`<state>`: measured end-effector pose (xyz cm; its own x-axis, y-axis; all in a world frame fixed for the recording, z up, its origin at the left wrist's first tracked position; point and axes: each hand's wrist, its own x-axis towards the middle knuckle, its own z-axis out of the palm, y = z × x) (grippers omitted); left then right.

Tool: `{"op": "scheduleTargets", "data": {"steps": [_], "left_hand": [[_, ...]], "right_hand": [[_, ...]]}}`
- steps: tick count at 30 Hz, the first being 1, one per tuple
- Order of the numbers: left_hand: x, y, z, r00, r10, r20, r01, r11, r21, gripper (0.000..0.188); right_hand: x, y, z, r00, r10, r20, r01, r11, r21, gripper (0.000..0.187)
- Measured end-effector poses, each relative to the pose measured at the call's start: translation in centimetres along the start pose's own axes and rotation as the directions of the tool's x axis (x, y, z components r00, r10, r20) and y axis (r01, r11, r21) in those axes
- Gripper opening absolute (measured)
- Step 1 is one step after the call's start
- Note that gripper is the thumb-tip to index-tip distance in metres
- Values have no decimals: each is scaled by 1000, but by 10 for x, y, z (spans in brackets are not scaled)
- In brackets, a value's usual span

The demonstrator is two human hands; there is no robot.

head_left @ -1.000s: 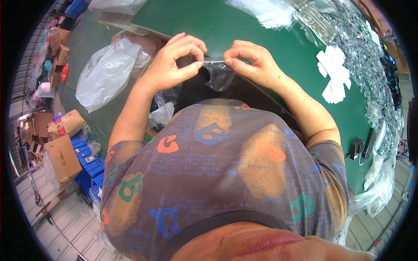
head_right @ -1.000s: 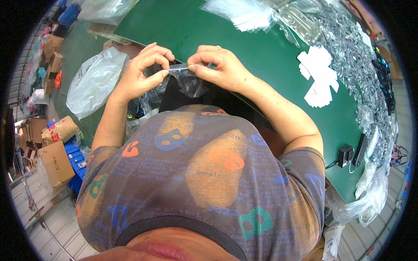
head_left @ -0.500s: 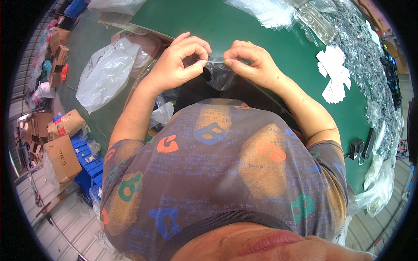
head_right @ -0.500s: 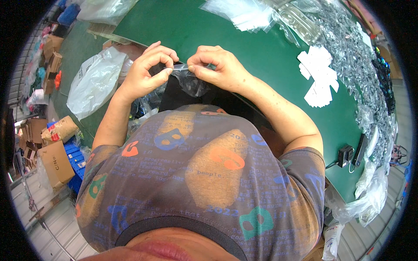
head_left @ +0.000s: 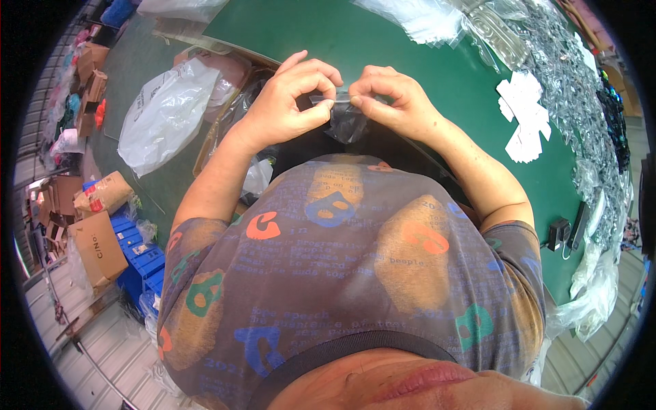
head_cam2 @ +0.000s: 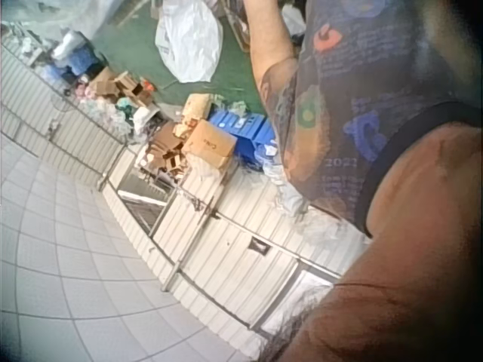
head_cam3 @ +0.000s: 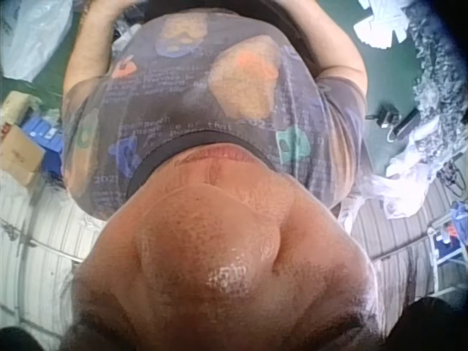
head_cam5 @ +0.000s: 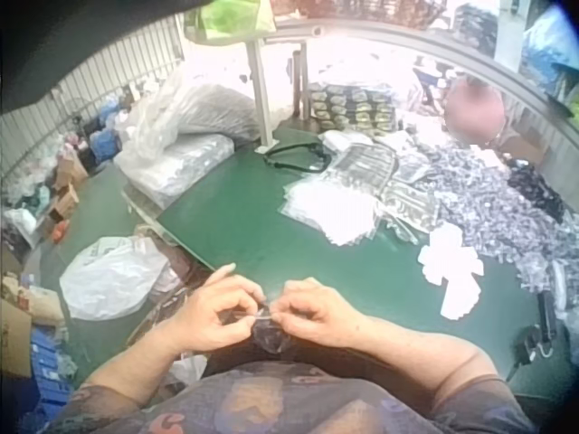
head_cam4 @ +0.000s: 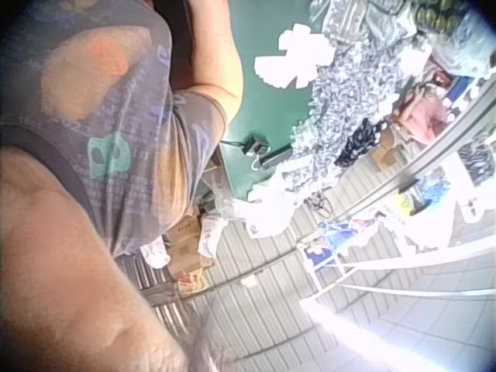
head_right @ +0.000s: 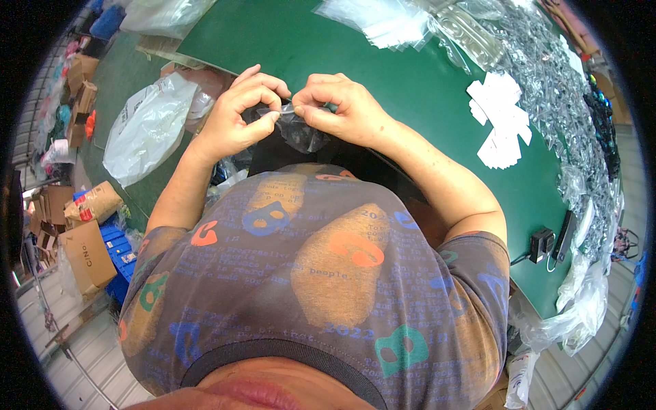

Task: Packing goggles into plastic bags with instruction labels at a factory workbench.

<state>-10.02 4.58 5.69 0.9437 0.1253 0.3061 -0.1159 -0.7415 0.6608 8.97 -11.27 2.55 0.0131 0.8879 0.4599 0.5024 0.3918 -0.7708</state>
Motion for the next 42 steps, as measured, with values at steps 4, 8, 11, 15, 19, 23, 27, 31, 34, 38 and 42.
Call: {"op": "scheduleTargets", "data": {"steps": [4,8,11,15,19,23,27,31,34,38,42], "left_hand": [[2,5,3,998,-1,-58,0,1000,-17,10],[0,3,7,1000,5,-14,-5,1000,13,11],[2,4,9,1000,5,-27,-5,1000,2,11],[6,5,14,1000,-5,-16,6,1000,22,12],[8,5,15,999,-26,-43,29,997,66,14],[11,5,12,998,26,-54,-20,994,108,15],[12,14,14,989,122,-88,-96,963,250,15],[2,17,13,991,93,-96,-69,972,225,13],[-10,21,10,993,88,-84,-71,979,190,13],[-28,24,-17,992,66,-104,-49,987,152,15],[-55,1,-33,981,-46,-187,53,998,31,15]], "right_hand": [[0,-3,0,999,39,0,-39,999,-2,8],[-2,0,3,1000,-8,-16,8,1000,-20,8],[-2,-2,3,1000,17,-26,-18,1000,-20,7],[-3,-2,3,1000,15,1,-14,997,-74,7],[-1,-4,2,1000,-27,-14,24,981,-193,9],[1,-10,-1,995,-99,23,101,919,-382,15],[1,-18,-4,991,-123,56,135,880,-456,14],[6,-21,-4,986,-100,137,150,887,-437,18],[9,-28,-6,970,-135,203,204,906,-372,17],[18,-50,-33,972,-52,228,128,934,-334,14],[10,-74,-75,986,138,89,-91,911,-403,14]]}}
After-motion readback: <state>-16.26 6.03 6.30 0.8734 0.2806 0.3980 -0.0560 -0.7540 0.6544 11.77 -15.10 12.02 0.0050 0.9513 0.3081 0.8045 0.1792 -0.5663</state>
